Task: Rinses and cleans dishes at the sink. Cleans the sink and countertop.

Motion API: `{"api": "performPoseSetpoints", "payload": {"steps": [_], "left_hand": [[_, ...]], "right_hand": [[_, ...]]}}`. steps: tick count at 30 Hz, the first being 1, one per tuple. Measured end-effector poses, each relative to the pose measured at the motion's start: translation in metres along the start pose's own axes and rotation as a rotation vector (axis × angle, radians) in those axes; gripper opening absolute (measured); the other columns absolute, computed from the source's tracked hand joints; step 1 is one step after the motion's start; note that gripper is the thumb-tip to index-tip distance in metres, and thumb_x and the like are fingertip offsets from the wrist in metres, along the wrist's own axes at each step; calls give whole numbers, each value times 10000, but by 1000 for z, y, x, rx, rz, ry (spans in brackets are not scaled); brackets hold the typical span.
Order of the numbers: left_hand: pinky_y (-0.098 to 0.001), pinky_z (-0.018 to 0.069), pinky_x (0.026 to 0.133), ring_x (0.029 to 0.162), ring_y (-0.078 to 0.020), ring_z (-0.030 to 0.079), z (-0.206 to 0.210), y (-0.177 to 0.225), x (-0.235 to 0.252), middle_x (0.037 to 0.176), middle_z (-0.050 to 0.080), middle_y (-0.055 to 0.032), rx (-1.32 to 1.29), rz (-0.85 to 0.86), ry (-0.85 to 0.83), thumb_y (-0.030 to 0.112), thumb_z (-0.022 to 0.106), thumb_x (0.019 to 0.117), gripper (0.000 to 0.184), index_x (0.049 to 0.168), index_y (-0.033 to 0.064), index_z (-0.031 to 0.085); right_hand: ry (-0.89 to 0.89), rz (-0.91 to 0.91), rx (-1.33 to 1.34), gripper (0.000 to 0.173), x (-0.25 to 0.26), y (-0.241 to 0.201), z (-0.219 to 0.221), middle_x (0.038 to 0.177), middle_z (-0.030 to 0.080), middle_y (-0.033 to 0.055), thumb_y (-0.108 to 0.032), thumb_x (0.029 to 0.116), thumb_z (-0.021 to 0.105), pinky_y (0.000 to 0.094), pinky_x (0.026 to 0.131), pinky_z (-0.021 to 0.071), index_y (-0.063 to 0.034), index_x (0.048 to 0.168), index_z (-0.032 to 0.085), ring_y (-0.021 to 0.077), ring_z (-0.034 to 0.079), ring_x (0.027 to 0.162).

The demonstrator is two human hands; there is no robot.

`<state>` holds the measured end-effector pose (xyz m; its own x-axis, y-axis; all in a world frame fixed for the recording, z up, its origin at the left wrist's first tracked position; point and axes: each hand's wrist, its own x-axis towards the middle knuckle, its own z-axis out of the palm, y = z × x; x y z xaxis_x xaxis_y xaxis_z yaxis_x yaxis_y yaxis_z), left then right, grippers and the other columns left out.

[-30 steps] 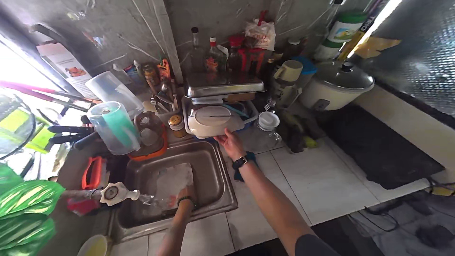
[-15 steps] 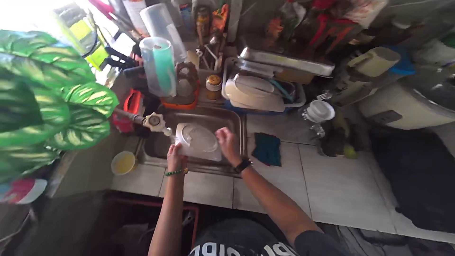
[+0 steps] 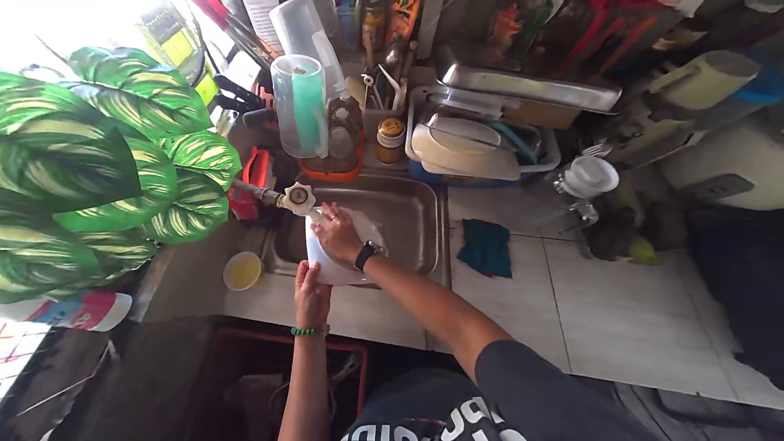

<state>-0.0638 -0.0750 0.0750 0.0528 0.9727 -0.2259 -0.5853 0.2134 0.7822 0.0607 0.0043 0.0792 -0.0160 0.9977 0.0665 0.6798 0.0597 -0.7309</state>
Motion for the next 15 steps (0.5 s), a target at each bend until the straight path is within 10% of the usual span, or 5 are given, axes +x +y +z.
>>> {"api": "performPoseSetpoints", "payload": {"steps": [4,9,15], "left_hand": [[-352,631,751,784,-139,708,-5,5,3,867,689,-37,4,38,-40,15,364,1026,156,992,78,503],[-340,634,752,803,-138,715,-4,11,-5,887,691,-36,-37,100,-32,33,346,1044,158,1022,89,492],[-362,618,826,904,-136,709,-17,-9,14,964,695,-13,-132,121,-3,53,296,1062,194,1079,129,474]], "right_hand": [[-32,-127,35,406,-1,-16,-5,1549,522,95,-347,1084,439,605,1247,170,-246,1419,645,353,302,1537],[48,182,122,429,11,39,-37,1473,571,179,-255,1108,430,611,1140,383,-55,1466,555,364,533,1371],[82,642,1075,551,-49,85,-42,1243,677,88,-567,1052,432,423,908,564,-159,1395,575,199,661,1087]]}}
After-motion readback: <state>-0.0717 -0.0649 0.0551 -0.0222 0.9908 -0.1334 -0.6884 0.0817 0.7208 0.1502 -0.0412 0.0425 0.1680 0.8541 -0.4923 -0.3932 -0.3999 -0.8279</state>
